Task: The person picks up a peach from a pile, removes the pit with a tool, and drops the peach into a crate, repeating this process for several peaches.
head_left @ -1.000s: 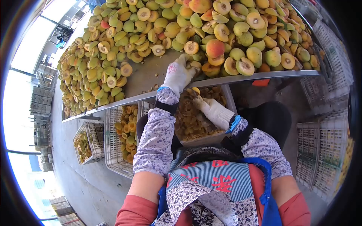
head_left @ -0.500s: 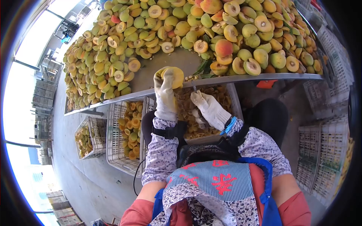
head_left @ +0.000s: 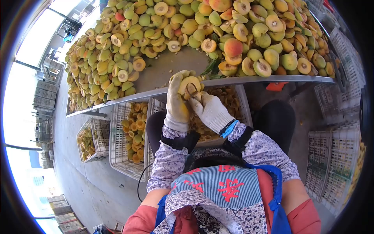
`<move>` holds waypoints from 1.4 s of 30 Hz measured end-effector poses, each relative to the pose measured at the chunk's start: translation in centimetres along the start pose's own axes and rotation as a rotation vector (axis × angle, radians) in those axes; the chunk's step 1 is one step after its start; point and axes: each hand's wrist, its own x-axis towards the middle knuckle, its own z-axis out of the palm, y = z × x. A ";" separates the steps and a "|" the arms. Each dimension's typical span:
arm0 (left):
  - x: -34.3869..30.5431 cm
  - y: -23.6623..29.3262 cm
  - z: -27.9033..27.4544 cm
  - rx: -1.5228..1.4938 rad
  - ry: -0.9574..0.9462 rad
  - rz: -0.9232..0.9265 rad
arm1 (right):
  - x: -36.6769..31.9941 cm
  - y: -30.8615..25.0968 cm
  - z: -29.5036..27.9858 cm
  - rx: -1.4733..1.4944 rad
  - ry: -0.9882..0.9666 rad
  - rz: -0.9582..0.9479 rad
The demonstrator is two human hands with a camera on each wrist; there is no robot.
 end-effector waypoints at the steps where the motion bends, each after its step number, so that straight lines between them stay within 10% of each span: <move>1: 0.0 -0.1 0.2 -0.013 0.020 -0.012 | 0.0 0.0 -0.1 -0.029 -0.006 0.014; 24: -0.1 -0.2 0.1 0.250 0.099 0.042 | -0.2 1.3 1.6 0.303 -0.288 0.147; 27: 0.2 0.4 -0.5 0.431 0.072 -0.027 | -0.5 -2.0 -1.5 0.627 -0.606 0.608; 33: -0.4 1.2 0.2 0.299 -0.022 -0.075 | -0.8 -0.7 -1.4 1.203 -0.851 0.730; 42: 0.1 -0.7 -1.5 -0.167 -0.096 -0.126 | 0.2 0.8 -0.9 0.418 -0.652 0.312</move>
